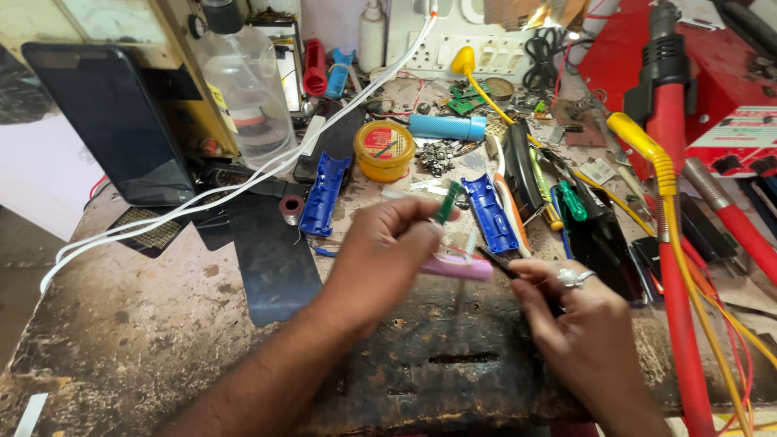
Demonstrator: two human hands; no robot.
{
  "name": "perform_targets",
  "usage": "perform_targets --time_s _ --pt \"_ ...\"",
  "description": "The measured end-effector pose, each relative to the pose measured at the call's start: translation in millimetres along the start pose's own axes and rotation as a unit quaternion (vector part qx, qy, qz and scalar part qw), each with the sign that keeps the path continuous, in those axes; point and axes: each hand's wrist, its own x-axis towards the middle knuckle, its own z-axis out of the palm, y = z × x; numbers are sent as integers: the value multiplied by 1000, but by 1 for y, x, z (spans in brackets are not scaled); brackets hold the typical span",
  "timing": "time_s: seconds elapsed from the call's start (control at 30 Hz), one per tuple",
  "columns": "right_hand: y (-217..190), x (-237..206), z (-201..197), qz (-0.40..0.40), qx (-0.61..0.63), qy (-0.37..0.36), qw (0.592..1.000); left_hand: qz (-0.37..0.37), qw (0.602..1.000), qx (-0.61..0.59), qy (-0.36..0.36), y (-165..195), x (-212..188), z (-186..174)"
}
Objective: The person applies flux paste from a small tin onto a green circuit board using a small brush, then solders wires connecting the board to a pink battery cell with a soldering iron at a cluttered workbench.
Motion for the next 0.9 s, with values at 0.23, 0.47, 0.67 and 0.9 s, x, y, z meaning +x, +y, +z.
perform_targets --time_s 0.23,0.47,0.67,0.9 --pt "0 2 7 -278 -70 51 957 66 997 1 -45 25 10 -26" --pt "10 64 -9 -52 366 82 926 -64 990 12 -128 13 -5 -13" --pt "23 147 -11 -117 280 193 933 -79 971 166 -152 -8 -17 -9" --pt "0 124 -36 -139 117 219 959 -67 960 248 -112 -8 -20 -2"
